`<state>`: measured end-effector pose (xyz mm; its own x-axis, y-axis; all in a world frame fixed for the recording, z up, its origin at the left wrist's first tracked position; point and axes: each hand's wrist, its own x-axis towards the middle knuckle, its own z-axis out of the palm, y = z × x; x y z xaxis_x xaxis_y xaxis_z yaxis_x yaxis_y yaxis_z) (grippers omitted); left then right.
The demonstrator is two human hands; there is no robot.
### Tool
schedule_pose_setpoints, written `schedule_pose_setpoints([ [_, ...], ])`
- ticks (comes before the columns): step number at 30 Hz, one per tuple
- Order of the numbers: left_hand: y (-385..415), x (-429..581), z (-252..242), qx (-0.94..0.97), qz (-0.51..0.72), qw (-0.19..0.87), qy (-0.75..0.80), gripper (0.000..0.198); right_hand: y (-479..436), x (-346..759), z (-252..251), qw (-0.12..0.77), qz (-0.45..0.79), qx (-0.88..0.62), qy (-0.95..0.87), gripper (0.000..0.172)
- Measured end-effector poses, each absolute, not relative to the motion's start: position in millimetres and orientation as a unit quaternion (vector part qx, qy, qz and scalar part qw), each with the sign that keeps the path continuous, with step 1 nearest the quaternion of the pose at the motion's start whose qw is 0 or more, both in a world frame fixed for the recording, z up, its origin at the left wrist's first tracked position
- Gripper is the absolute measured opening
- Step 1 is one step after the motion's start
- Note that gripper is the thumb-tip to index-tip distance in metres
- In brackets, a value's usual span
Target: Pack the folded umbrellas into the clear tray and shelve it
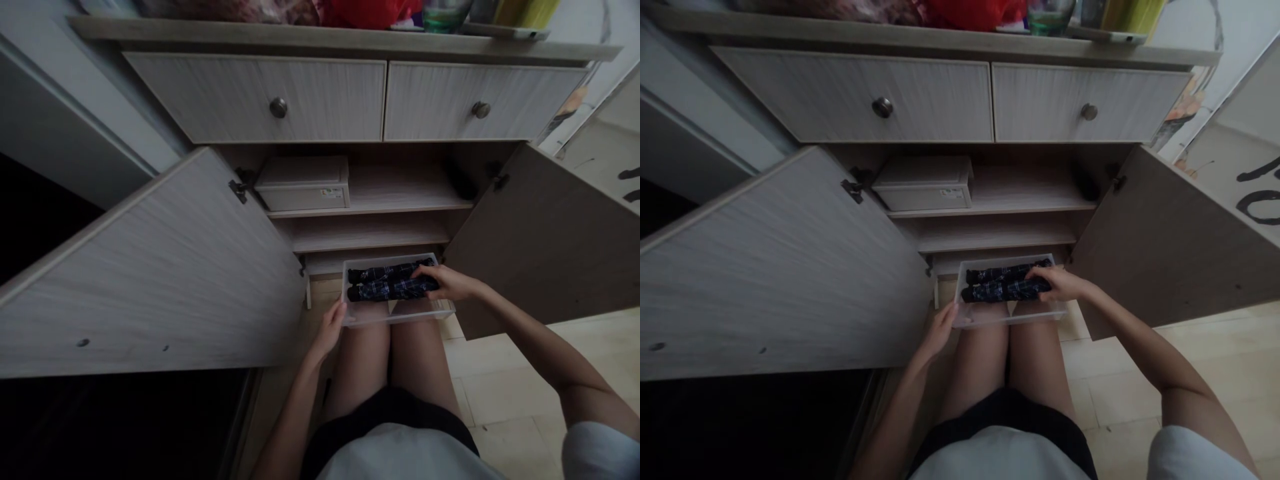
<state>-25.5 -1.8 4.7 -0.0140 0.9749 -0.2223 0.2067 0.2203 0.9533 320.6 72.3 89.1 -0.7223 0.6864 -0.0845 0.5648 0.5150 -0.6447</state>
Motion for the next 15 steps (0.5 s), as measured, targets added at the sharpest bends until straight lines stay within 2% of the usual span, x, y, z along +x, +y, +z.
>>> schedule_pose_setpoints([
  [9, -2.1, -28.5, 1.4, 0.503, 0.374, 0.502, 0.595, 0.060, 75.9, 307.7, 75.3, 0.047, 0.264, -0.345, -0.899, 0.052],
  [15, -1.7, -30.6, -3.8, 0.521, 0.366, 0.471, 0.610, 0.066, 68.4, 295.4, 69.3, -0.027, 0.114, -0.388, -0.914, 0.044],
])
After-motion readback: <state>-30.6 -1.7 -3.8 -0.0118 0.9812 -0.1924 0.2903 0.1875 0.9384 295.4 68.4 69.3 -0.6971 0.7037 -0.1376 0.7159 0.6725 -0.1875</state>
